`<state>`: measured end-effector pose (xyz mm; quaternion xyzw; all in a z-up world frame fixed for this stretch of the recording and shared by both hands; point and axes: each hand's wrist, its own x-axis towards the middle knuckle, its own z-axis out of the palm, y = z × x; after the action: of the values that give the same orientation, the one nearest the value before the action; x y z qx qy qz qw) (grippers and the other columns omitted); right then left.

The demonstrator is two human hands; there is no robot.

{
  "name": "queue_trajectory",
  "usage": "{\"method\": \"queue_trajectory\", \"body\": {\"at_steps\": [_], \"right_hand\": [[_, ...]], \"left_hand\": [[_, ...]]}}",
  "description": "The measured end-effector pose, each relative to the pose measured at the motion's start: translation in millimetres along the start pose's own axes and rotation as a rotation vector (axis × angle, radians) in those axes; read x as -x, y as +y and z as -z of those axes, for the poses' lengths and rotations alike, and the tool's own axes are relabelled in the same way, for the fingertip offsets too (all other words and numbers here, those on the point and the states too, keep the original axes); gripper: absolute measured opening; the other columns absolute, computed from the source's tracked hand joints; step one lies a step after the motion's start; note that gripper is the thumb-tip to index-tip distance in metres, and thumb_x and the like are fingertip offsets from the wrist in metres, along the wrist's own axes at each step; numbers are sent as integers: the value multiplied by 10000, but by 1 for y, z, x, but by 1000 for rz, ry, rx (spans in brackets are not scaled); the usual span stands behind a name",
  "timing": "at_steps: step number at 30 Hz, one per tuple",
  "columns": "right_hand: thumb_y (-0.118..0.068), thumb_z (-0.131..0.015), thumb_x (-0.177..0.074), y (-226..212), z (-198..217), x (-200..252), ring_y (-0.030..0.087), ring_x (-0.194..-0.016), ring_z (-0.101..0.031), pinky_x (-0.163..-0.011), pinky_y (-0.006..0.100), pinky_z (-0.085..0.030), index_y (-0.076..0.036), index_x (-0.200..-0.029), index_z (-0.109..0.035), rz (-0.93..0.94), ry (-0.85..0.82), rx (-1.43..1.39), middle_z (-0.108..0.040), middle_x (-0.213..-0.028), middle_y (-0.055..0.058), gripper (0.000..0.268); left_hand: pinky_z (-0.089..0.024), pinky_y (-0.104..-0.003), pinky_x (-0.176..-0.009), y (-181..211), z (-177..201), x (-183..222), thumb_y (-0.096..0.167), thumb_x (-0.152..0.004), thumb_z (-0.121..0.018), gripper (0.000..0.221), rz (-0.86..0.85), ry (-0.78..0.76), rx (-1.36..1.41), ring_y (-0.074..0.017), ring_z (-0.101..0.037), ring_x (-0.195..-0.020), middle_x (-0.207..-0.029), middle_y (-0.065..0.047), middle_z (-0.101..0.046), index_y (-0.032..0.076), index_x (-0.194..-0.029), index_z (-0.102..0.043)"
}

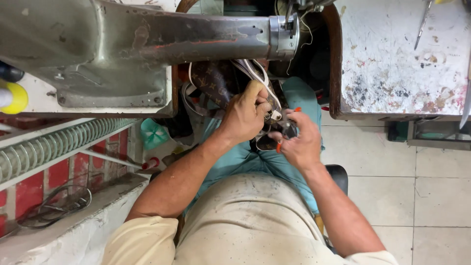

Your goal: Repairing a leather bag using a sewing machine, scissors, and pliers

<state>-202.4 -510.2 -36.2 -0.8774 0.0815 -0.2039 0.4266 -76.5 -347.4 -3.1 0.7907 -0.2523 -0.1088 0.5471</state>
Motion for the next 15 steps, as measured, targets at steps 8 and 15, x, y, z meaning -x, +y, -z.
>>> {"method": "queue_trajectory", "body": {"at_steps": [8,15], "right_hand": [[63,-908,-752,7,-2,0,164,-627,-598,-611,289,-536,-8,-1073,-660,104,129,-474,-689,-751,147,412],[101,-899,-731,-3,62,9,142,-665,-591,-593,285,-516,62,-1133,-594,242,37,-503,-713,-849,211,506]], "left_hand": [[-586,-377,-680,36,37,15,63,-877,-719,153,-208,-33,-57,-304,-742,-771,-742,-43,-697,167,-860,-609],[-572,-523,-725,106,86,23,267,-898,-677,185,-302,-374,-438,-432,-708,-806,-798,-162,-714,83,-900,-689]]}}
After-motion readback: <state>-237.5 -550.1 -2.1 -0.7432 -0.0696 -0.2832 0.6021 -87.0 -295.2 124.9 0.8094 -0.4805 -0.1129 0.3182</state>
